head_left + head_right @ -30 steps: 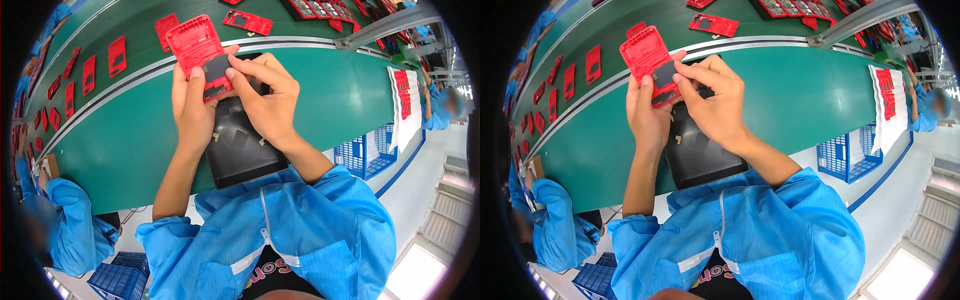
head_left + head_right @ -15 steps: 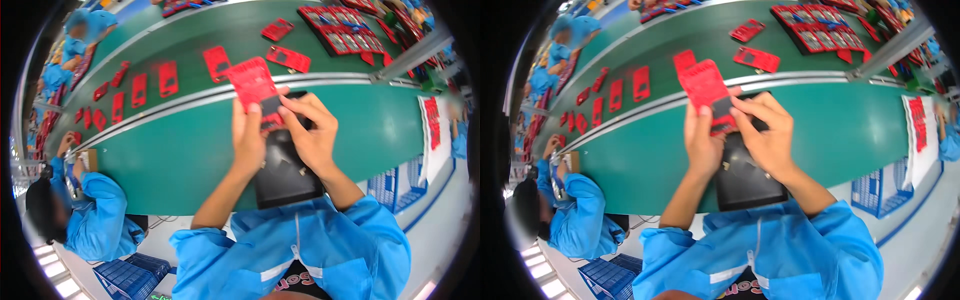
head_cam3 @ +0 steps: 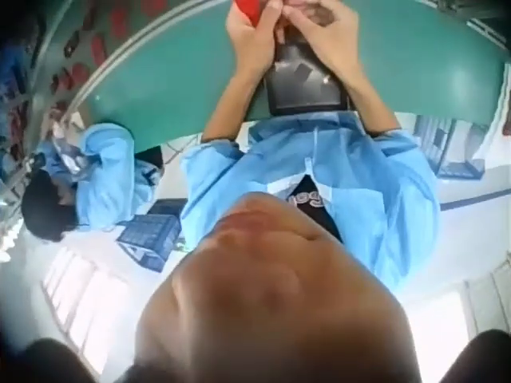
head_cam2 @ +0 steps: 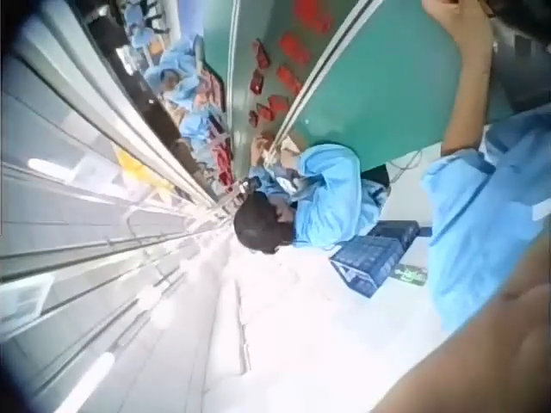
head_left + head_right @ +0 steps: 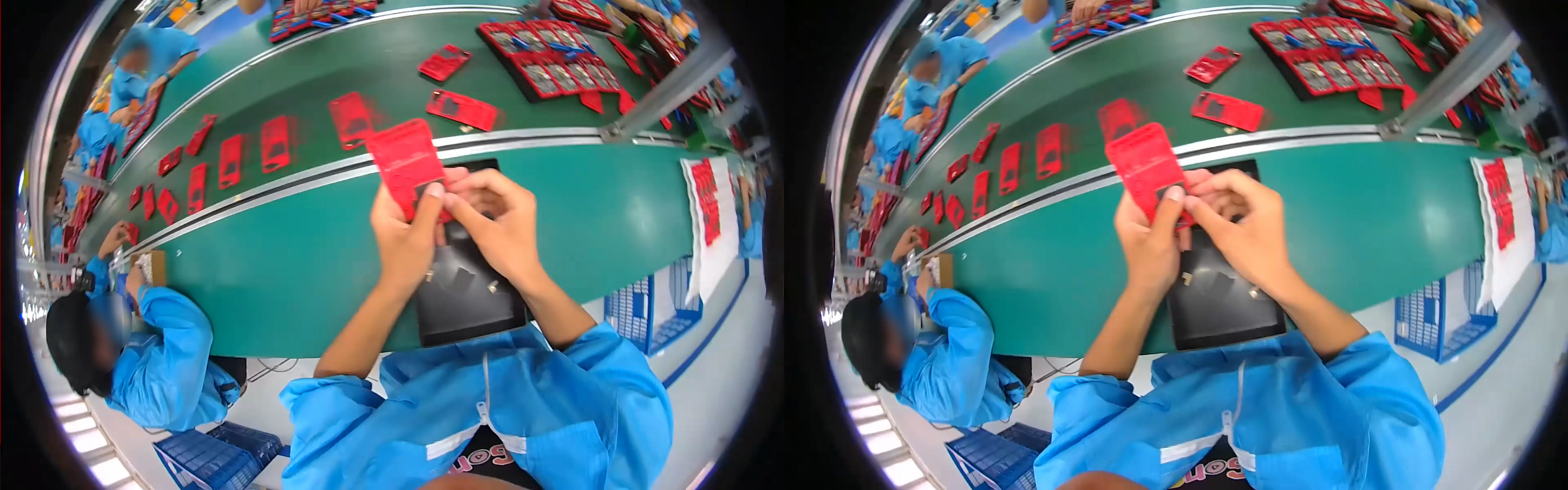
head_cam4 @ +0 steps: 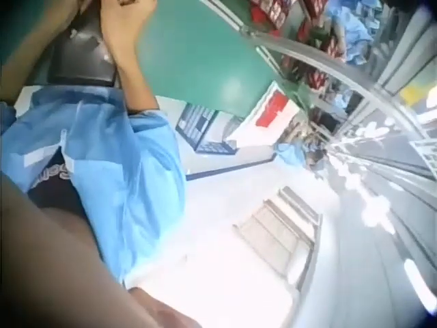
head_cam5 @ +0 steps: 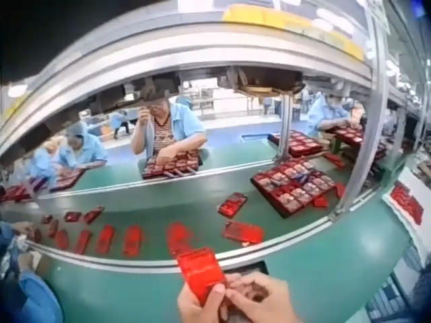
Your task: The person assembles red plastic electronic components by hand, fitting them into plastic housings with black parts on a factory assembly line.
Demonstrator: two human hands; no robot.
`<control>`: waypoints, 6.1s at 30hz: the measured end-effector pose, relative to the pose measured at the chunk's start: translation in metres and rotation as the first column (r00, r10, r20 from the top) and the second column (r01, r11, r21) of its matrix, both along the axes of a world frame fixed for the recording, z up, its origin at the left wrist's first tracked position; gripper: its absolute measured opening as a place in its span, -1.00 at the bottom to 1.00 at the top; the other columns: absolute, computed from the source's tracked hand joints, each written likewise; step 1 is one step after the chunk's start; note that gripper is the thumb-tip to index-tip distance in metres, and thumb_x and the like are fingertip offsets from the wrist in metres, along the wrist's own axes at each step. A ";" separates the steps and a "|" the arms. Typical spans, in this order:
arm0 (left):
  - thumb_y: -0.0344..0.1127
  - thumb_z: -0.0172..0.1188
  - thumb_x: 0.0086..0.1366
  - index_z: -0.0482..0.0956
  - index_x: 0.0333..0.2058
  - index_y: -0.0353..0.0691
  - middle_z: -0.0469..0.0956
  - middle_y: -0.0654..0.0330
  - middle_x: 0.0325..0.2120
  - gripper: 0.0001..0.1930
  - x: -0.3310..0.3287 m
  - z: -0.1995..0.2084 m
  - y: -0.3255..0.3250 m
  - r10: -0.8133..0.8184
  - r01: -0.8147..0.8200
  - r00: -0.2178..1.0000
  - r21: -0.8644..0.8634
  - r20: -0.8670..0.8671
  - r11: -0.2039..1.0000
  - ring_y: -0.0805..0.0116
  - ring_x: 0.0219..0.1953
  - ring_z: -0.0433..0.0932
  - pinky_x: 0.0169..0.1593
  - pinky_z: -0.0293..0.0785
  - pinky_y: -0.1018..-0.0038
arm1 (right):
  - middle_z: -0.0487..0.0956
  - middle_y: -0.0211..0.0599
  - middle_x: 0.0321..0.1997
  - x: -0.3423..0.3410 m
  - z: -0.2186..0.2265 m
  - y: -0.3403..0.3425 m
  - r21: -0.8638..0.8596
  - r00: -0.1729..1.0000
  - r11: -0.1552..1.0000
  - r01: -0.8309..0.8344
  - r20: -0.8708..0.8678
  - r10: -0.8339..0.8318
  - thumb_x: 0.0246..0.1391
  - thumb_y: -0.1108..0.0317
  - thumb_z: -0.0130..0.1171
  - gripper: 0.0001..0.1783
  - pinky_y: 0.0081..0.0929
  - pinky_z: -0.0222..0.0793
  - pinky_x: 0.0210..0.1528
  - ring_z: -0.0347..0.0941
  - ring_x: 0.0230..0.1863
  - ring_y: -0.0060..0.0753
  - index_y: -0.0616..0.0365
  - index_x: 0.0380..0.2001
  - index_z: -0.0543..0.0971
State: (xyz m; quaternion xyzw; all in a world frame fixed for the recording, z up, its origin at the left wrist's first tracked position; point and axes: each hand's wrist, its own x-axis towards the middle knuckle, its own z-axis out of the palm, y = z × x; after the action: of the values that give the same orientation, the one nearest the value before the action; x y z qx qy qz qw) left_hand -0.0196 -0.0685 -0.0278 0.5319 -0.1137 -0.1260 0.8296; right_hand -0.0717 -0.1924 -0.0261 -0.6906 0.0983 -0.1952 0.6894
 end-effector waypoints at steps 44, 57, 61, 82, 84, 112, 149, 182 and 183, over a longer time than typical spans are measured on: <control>-0.40 0.10 0.48 0.30 0.18 -0.46 0.62 -0.21 0.02 -0.60 -0.011 -0.005 -0.028 -0.044 0.044 0.999 -0.046 -0.004 0.998 0.42 -0.41 0.64 -0.46 0.55 0.56 | 0.64 -0.47 -0.43 -0.008 0.000 -0.030 0.378 0.961 0.884 -0.276 0.080 0.266 0.19 0.44 0.32 -0.90 -0.65 0.28 -0.52 0.43 -0.53 -0.72 0.26 -0.32 0.65; -0.32 0.06 0.51 0.29 0.21 -0.45 0.59 -0.23 0.02 -0.58 -0.012 -0.012 -0.037 -0.163 0.168 0.986 0.169 -0.047 0.971 0.12 -0.06 0.71 -0.30 0.63 0.48 | 0.73 -0.17 -0.39 0.100 -0.064 -0.218 0.047 0.998 0.998 0.038 -0.044 -0.036 0.22 0.38 0.27 -0.74 -0.50 0.65 -0.30 0.72 -0.37 -0.39 0.44 -0.20 0.69; -0.33 0.05 0.52 0.30 0.18 -0.42 0.63 -0.18 -0.04 -0.62 -0.009 -0.013 -0.042 -0.177 0.184 0.983 0.184 -0.053 0.966 0.14 -0.09 0.71 -0.29 0.64 0.46 | 0.67 0.11 -0.18 0.091 -0.083 -0.291 -0.692 0.758 0.464 0.553 0.187 -0.625 -0.05 0.11 0.46 -0.44 -0.05 0.54 -0.01 0.63 -0.16 0.01 0.41 -0.16 0.60; -0.31 0.05 0.51 0.41 0.11 -0.41 0.66 -0.12 -0.11 -0.67 -0.008 -0.015 -0.048 -0.231 0.250 0.967 0.217 -0.108 0.944 0.19 -0.16 0.71 -0.22 0.62 0.45 | 0.63 -0.03 0.16 -0.024 -0.027 -0.228 -0.695 0.916 0.604 0.391 0.228 -0.331 -0.11 0.34 0.55 -0.09 -0.30 0.55 0.11 0.61 0.13 -0.21 0.33 0.31 0.34; -0.27 0.05 0.53 0.42 0.12 -0.41 0.66 -0.11 -0.11 -0.65 -0.009 -0.015 -0.052 -0.268 0.283 0.958 0.172 -0.106 0.944 0.18 -0.16 0.72 -0.22 0.63 0.44 | 0.61 -0.05 0.19 -0.031 -0.015 -0.194 -0.673 0.955 0.678 0.295 0.201 -0.217 -0.12 0.37 0.57 -0.08 -0.28 0.55 0.13 0.60 0.15 -0.20 0.30 0.31 0.34; -0.23 0.14 0.51 0.57 -0.13 -0.28 0.65 0.21 -0.36 -0.78 0.018 -0.011 -0.037 -0.047 0.031 0.986 -0.103 -0.162 0.994 0.55 -0.48 0.55 -0.48 0.38 0.56 | 0.54 -0.21 0.14 0.022 -0.040 -0.124 -0.945 0.958 0.282 -0.164 -0.084 0.274 -0.02 0.34 0.33 -0.82 -0.19 0.22 0.11 0.38 0.15 -0.20 0.09 -0.32 0.78; -0.46 0.20 0.39 0.41 0.14 -0.47 0.60 -0.08 -0.02 -0.61 0.018 -0.008 -0.047 -0.134 0.130 0.977 -0.031 -0.165 0.991 0.11 -0.07 0.70 -0.16 0.77 0.30 | 0.64 -0.28 -0.27 -0.008 0.019 -0.110 0.177 0.988 0.972 -0.151 0.032 0.148 0.14 0.58 0.36 -0.74 -0.60 0.55 -0.33 0.71 -0.30 -0.42 0.35 -0.10 0.61; -0.35 0.09 0.52 0.37 0.23 -0.47 0.68 -0.05 -0.09 -0.59 0.009 -0.013 -0.060 -0.087 0.088 0.995 0.010 -0.040 0.996 0.28 -0.16 0.72 -0.18 0.80 0.33 | 0.69 -0.24 -0.26 -0.004 0.018 -0.099 0.098 0.996 0.993 -0.071 -0.044 0.075 0.19 0.59 0.28 -0.76 -0.62 0.59 -0.30 0.70 -0.26 -0.52 0.38 -0.06 0.63; -0.36 0.10 0.52 0.39 0.21 -0.48 0.68 -0.04 -0.09 -0.60 0.010 -0.013 -0.060 -0.098 0.098 0.994 0.001 -0.039 0.995 0.29 -0.16 0.72 -0.18 0.80 0.34 | 0.69 -0.24 -0.26 -0.004 0.018 -0.100 0.065 0.995 0.995 -0.072 -0.065 0.076 0.19 0.60 0.26 -0.75 -0.61 0.59 -0.30 0.70 -0.28 -0.53 0.39 -0.05 0.63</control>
State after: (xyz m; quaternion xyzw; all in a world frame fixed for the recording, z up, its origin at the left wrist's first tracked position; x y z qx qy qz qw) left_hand -0.0095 -0.1283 -0.0411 0.5245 -0.1232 -0.1768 0.8237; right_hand -0.0756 -0.2923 -0.0078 -0.6781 0.1018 -0.1431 0.7136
